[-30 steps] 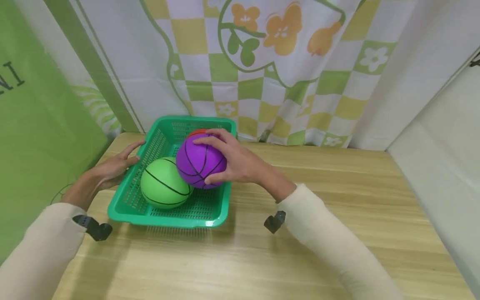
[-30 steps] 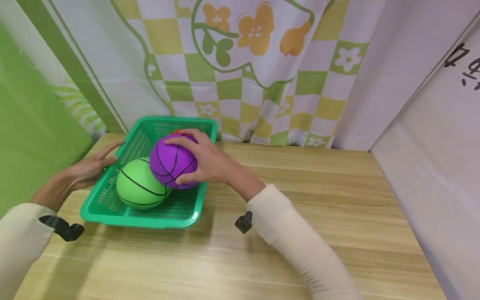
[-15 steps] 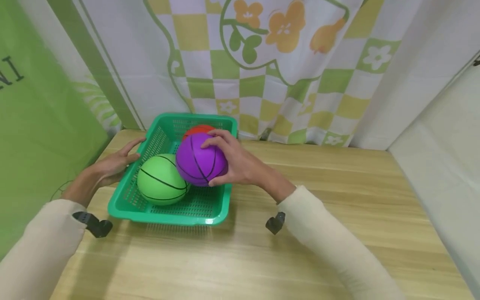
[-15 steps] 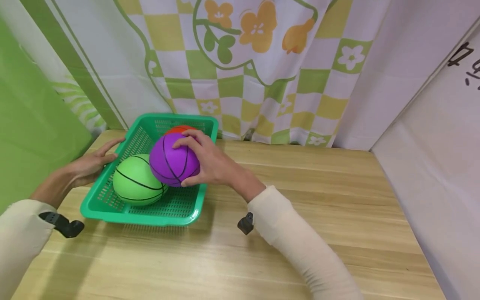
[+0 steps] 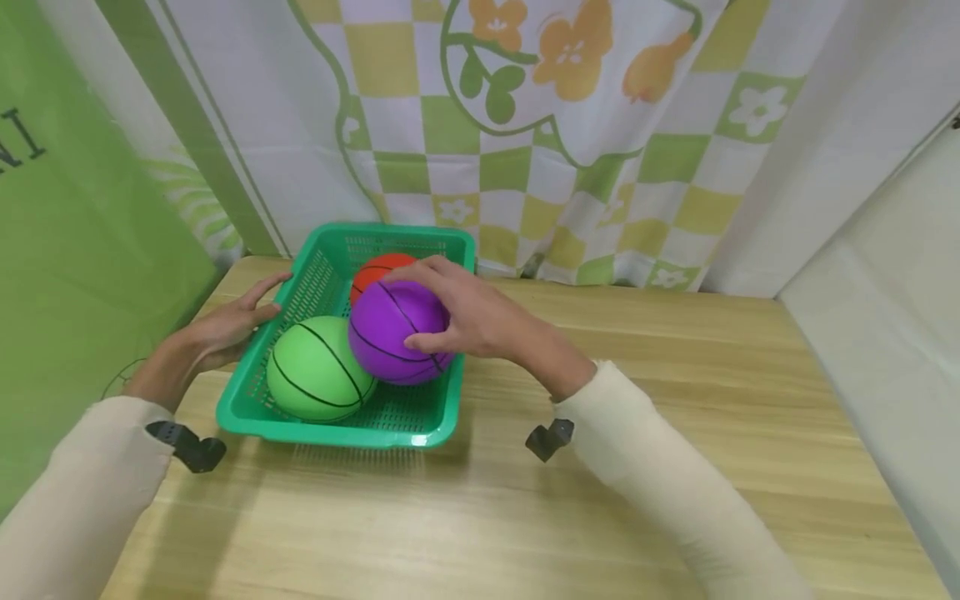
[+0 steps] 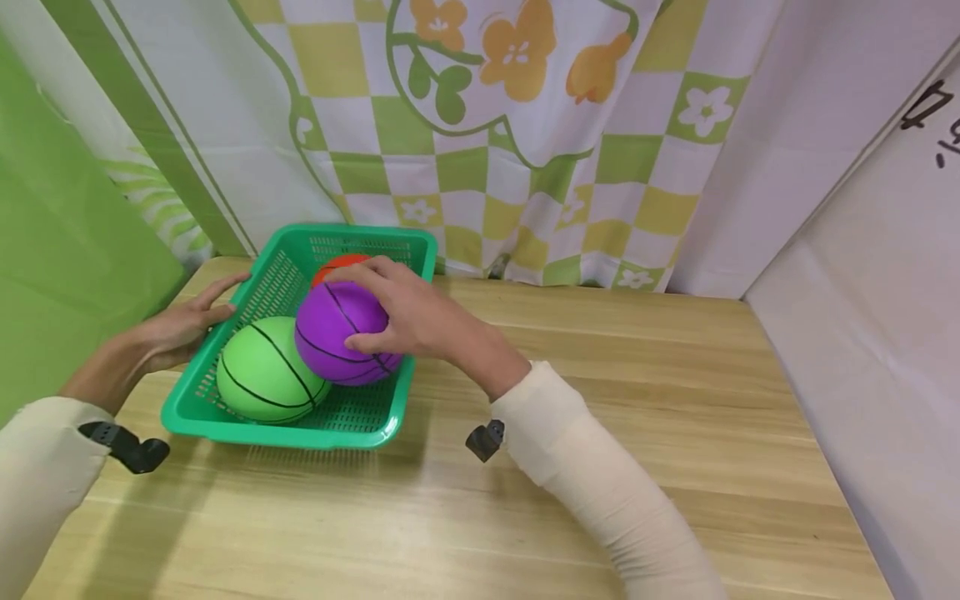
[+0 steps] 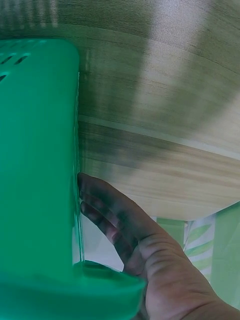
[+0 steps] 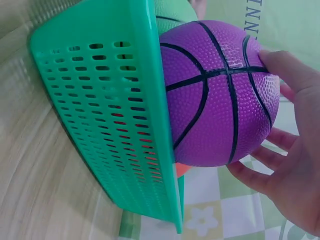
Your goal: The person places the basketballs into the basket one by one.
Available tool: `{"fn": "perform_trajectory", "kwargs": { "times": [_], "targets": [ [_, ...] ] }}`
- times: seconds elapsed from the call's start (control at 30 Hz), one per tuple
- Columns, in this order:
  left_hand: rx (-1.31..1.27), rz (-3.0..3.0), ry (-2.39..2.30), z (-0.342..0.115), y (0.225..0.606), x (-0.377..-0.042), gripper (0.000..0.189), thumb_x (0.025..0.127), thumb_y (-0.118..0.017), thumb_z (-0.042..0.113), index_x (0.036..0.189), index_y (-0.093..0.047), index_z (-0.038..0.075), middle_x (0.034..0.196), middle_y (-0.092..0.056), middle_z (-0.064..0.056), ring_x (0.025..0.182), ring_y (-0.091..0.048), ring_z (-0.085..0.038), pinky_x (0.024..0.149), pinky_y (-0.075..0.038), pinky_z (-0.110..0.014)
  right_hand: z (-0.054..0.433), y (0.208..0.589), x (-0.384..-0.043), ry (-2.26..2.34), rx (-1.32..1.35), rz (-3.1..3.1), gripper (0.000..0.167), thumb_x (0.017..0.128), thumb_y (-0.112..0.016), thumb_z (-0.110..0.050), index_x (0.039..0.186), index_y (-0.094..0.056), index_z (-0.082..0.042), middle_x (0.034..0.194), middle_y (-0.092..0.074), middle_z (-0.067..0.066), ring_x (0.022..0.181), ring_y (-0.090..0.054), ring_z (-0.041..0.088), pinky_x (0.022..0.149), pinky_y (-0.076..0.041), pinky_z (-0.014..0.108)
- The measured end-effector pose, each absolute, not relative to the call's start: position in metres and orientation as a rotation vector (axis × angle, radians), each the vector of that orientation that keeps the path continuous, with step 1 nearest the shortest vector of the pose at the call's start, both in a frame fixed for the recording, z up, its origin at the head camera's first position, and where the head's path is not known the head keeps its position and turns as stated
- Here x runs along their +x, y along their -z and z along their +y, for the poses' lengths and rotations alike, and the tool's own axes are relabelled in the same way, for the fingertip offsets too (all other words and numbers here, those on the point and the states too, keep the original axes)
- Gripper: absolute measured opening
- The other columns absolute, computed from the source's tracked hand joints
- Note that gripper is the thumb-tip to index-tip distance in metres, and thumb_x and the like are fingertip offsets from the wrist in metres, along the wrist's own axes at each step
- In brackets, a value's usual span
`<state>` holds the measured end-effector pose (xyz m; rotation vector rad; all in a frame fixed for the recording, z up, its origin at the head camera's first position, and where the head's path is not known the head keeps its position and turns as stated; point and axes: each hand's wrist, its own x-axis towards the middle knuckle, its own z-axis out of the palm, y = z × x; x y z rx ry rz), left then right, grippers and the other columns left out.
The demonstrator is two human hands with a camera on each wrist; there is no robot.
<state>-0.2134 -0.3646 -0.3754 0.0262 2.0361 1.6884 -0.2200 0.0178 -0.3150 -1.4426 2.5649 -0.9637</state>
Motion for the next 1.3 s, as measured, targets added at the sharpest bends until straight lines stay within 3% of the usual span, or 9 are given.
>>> {"fn": "perform_trajectory", "kwargs": {
  "times": [0.1,0.47,1.3],
  "targets": [
    [0.028,2.036,-1.686,-0.365,0.376,-0.214,0.063,0.112,-0.029,0.027,0.160,0.011,0.034,0.146,-0.027,-0.027,0.106,-0.060,-0.022,0.084,-0.053,-0.049,0.019,0.315,-0.220,0.889,-1.486,2.568,0.065,0.090,-0.076,-0.037,0.149,-0.050,-0.028,0.143,-0.041,0.008,0.123,-0.047,0.024,0.093,-0.049,0.037],
    [0.024,2.039,-1.685,-0.365,0.376,-0.213,0.063,0.112,-0.029,0.028,0.160,0.010,0.035,0.148,-0.025,-0.027,0.106,-0.060,-0.022,0.086,-0.053,-0.051,0.021,0.327,-0.224,0.825,-1.589,2.542,0.074,0.086,-0.082,-0.035,0.151,-0.045,-0.029,0.147,-0.033,0.009,0.126,-0.045,0.031,0.096,-0.048,0.040],
    [0.061,2.058,-1.646,-0.369,0.376,-0.217,0.063,0.112,-0.030,0.027,0.160,0.010,0.036,0.155,-0.014,-0.029,0.112,-0.054,-0.020,0.090,-0.050,-0.050,0.018,0.378,-0.225,1.049,-1.600,2.637,0.062,0.077,-0.091,-0.027,0.126,-0.055,-0.017,0.141,-0.037,0.009,0.126,-0.044,0.030,0.097,-0.048,0.039]
  ]
}}
